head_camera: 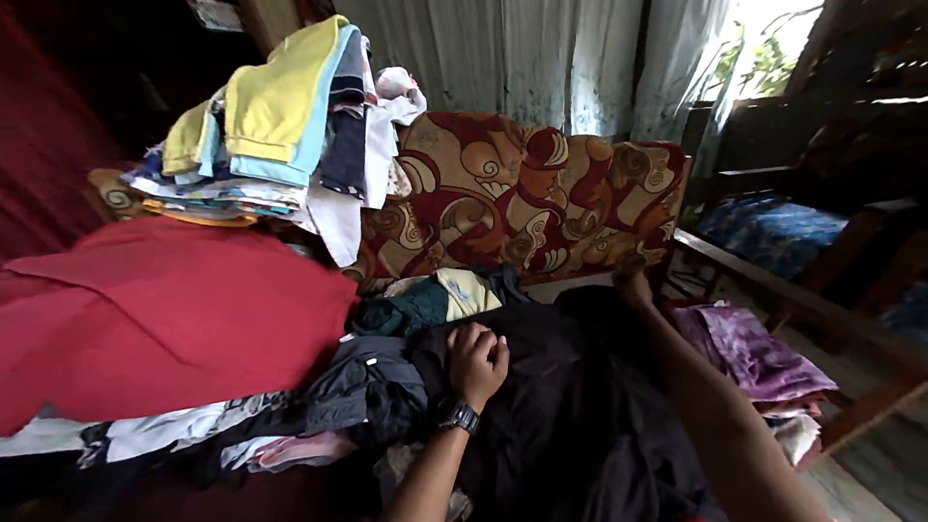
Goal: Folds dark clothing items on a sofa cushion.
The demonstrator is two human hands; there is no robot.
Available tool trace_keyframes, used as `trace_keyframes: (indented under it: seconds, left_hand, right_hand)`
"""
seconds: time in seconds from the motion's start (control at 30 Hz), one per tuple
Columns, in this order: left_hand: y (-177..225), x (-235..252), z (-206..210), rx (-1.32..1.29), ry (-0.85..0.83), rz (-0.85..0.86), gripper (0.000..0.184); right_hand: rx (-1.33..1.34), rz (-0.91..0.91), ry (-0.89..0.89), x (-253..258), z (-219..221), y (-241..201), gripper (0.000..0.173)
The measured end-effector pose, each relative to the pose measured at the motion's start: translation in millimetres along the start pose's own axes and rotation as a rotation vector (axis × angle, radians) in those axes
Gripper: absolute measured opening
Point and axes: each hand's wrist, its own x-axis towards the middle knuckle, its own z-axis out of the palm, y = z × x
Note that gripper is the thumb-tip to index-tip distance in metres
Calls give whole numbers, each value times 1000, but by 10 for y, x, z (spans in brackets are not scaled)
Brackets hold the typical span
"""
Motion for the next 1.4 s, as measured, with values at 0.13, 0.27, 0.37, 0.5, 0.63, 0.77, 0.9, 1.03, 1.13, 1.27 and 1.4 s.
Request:
trace_keyframes:
  seconds: [0.13, 0.27, 0.37, 0.5, 0.63, 0.77, 0.9, 1.03, 1.13, 1.27, 1.4]
  left_hand:
    - [19, -23, -20, 3, 1, -3, 33]
    - [-9, -39, -37, 16, 16, -5, 31]
    - [-5, -20, -26, 5, 10, -9, 31]
    - [18, -27, -33, -4, -2, -14, 34]
    - [23, -33, -28, -12, 16, -17, 33]
    - [24, -26, -31, -10, 19, -16, 33]
    - [51, 8, -85, -21, -67, -25, 33]
    - [292, 13, -433, -144, -373, -195, 28]
    - [421, -285, -793, -235, -33, -200, 38]
    - [404, -503, -1111, -369, 224, -580, 60]
    - [368, -349, -1200, -422, -8, -742, 65]
  right_hand:
    - [56, 63, -217, -61, 481, 200, 42]
    - [-2, 166, -272, 41, 723, 382, 62]
    - [-255, 112, -346, -61, 372, 121, 56]
    - [-285, -61, -365, -5, -149, -77, 36]
    - [342, -284, 96, -55, -654, 1, 23]
    - [708, -126, 36, -406, -865, 264, 24]
    - [451, 132, -142, -750, -703, 350, 32]
    - [302, 265, -393, -676, -384, 551, 51]
    - [172, 250, -305, -557, -226, 543, 55]
    - [-25, 195, -325, -489, -65, 494, 55]
    - [-192, 155, -332, -560, 15, 300, 48]
